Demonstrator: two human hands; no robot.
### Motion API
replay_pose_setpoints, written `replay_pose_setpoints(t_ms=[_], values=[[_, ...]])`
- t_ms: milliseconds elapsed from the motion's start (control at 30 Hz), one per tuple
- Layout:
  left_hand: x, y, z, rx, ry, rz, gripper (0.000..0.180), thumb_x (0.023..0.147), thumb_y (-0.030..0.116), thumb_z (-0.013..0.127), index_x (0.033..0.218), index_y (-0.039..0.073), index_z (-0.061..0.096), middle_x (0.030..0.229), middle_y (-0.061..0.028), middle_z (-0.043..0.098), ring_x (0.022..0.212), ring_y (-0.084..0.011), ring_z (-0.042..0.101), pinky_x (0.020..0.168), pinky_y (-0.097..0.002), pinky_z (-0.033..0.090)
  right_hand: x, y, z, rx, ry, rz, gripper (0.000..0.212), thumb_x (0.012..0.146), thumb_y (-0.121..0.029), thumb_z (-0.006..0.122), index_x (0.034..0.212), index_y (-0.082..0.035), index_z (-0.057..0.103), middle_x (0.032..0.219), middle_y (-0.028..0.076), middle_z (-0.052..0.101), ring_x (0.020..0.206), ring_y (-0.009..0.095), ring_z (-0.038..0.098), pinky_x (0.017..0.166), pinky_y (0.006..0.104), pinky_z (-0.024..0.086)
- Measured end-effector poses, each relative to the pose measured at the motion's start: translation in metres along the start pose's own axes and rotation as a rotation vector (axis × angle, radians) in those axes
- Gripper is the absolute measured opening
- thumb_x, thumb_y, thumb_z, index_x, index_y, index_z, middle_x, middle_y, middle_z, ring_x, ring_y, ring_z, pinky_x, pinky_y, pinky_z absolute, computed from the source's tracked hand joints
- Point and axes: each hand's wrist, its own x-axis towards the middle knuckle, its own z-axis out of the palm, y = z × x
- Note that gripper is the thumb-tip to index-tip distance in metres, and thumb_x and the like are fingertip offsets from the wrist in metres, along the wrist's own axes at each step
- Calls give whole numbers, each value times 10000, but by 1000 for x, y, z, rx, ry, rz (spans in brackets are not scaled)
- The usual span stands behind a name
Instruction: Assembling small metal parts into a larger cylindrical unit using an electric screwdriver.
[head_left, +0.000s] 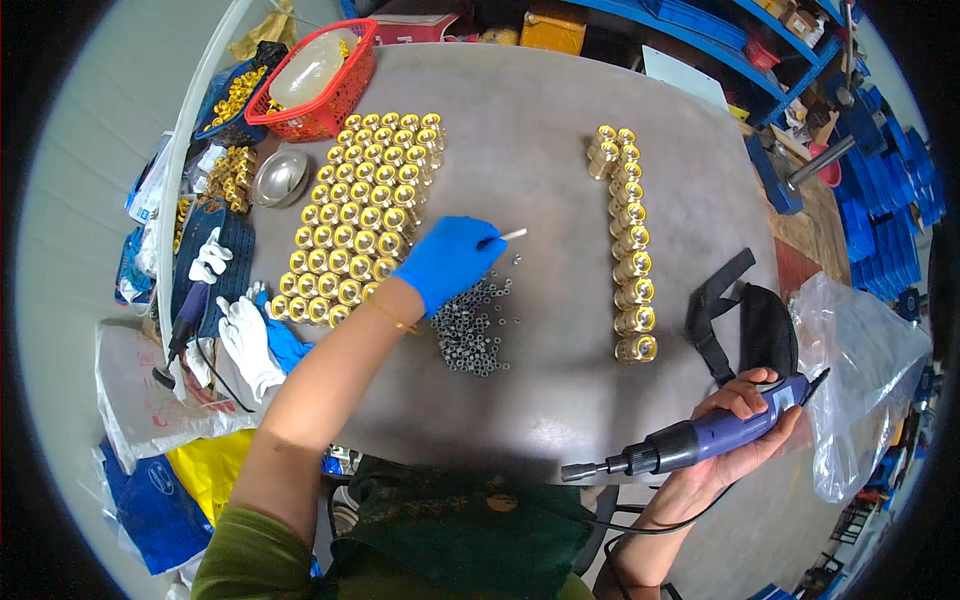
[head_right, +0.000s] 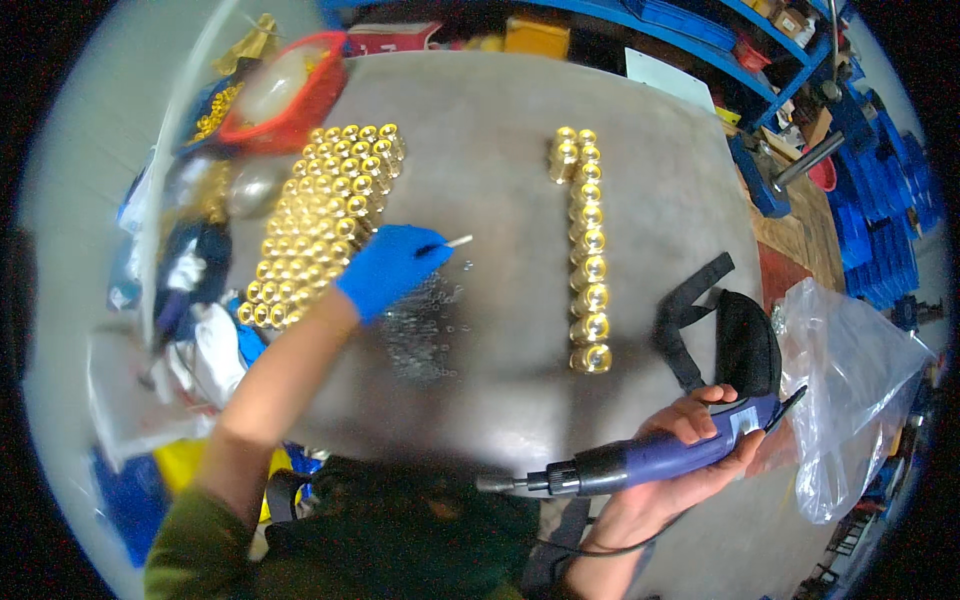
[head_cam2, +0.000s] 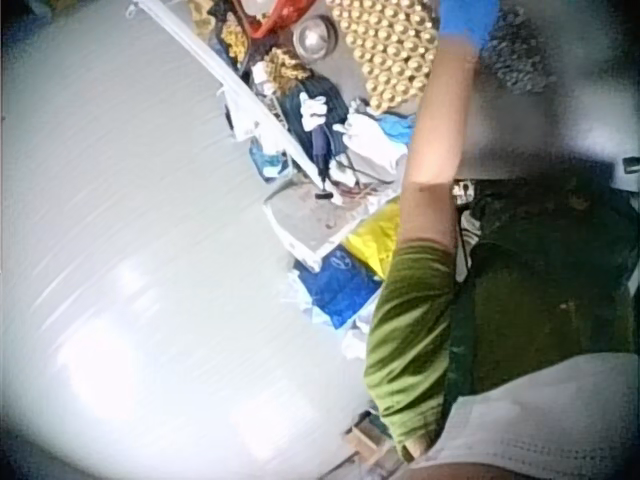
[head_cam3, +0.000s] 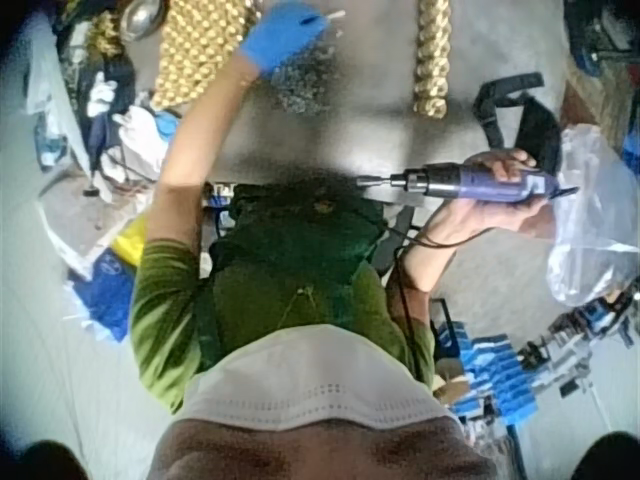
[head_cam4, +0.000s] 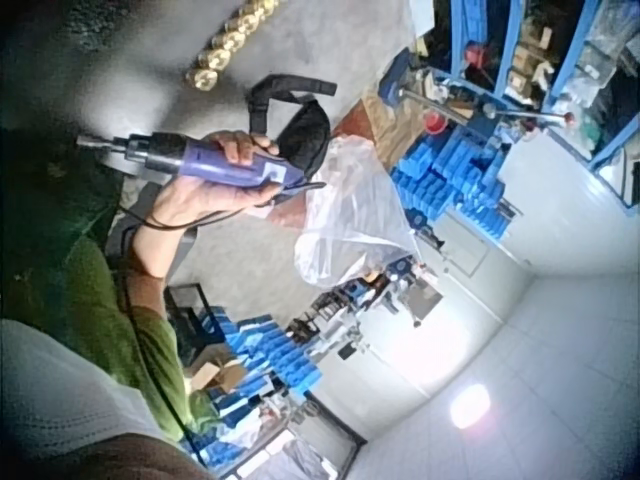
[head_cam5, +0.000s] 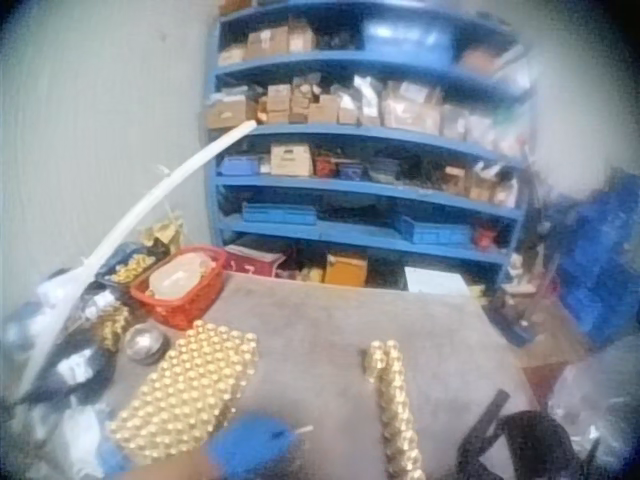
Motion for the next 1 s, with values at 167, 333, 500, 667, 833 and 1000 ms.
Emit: replay_pose_setpoints(t_ms=[167, 333, 500, 667, 833, 1000], values=[[-63, 5, -69, -202, 44, -166, 201, 778, 227, 618, 752, 28, 609, 644, -102, 558, 567, -183, 503, 541, -320, 394, -1, -4, 3, -11, -25, -21, 424, 792, -311, 599, 1027, 10, 452, 948, 122, 538, 685, 117, 493, 582, 220, 440], [-111, -20, -84, -131, 137, -256, 159, 748, 160, 668, 768, 25, 587, 630, -48, 512, 537, -141, 449, 527, -279, 381, 5, 7, 3, 19, -38, 9, 415, 789, -270, 611, 1041, 13, 440, 955, 131, 532, 690, 118, 494, 588, 220, 444], [-110, -30, -74, -157, 195, -236, 188, 749, 208, 655, 735, 29, 600, 633, -97, 536, 573, -151, 486, 541, -303, 387, 1, 11, 5, -4, -47, 30, 426, 782, -279, 620, 1039, 11, 442, 953, 132, 534, 683, 122, 496, 585, 222, 444], [-109, -29, -72, -139, 204, -205, 172, 752, 186, 646, 737, 24, 589, 671, -125, 548, 603, -231, 530, 566, -332, 409, -2, 10, 5, 4, -27, 16, 434, 775, -283, 626, 1041, 8, 445, 947, 133, 538, 677, 126, 498, 581, 225, 443], [-111, -32, -70, 105, 156, -13, 188, 761, 193, 631, 797, 34, 538, 711, -131, 536, 668, -314, 528, 583, -385, 429, -1, 9, 0, 7, -46, 75, 427, 775, -276, 626, 1033, 13, 447, 957, 131, 540, 690, 132, 499, 596, 227, 440], [-107, -39, -62, 237, 172, 120, 236, 728, 207, 667, 832, 39, 538, 795, -136, 530, 720, -312, 528, 625, -382, 427, -4, 8, 2, -15, -57, 45, 424, 785, -276, 618, 1039, 13, 442, 961, 130, 536, 696, 136, 498, 602, 231, 439]])
